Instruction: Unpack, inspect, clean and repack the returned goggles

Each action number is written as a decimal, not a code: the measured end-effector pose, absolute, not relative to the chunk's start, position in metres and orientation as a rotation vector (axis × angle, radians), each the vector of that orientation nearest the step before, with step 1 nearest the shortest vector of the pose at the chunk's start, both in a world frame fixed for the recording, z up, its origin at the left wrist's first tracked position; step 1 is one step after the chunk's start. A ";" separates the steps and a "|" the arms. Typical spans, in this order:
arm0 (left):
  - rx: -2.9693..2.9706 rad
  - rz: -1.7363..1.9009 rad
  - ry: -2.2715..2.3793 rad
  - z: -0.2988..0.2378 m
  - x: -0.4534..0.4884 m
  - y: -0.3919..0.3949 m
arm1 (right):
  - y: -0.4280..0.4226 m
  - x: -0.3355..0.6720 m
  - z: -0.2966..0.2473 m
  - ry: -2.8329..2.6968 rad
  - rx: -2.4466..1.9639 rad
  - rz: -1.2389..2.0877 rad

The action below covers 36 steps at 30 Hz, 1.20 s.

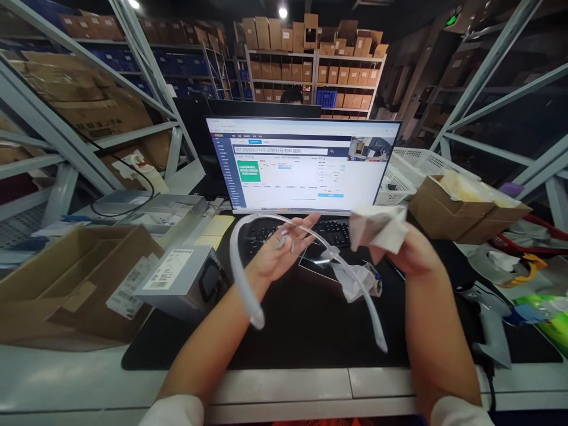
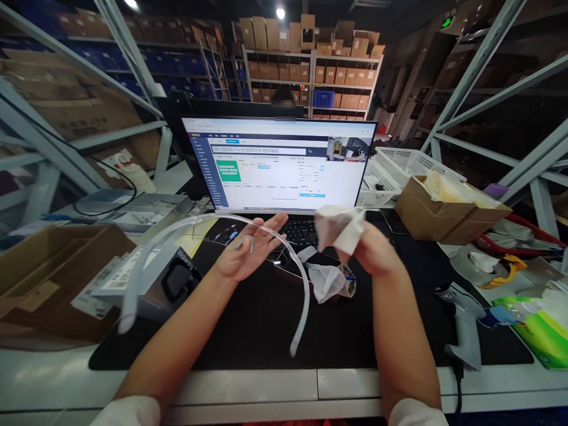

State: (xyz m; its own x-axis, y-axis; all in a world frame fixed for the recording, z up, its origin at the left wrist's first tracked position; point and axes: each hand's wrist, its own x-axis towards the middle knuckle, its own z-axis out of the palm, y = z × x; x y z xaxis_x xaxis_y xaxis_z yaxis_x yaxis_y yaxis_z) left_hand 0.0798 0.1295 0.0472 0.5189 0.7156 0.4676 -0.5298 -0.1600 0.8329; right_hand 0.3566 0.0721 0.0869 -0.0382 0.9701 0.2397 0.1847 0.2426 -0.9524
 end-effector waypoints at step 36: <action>1.424 1.074 0.323 0.039 0.083 0.123 | 0.084 0.287 0.065 -1.723 -1.021 1.697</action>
State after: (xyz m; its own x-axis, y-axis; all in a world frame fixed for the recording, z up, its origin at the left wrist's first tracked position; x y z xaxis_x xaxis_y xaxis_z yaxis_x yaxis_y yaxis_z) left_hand 0.0829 0.1228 0.0393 0.5256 0.7487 0.4039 -0.4021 -0.1998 0.8935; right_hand 0.2871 0.0841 0.0653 -0.5867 0.7966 -0.1457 0.1581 -0.0638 -0.9854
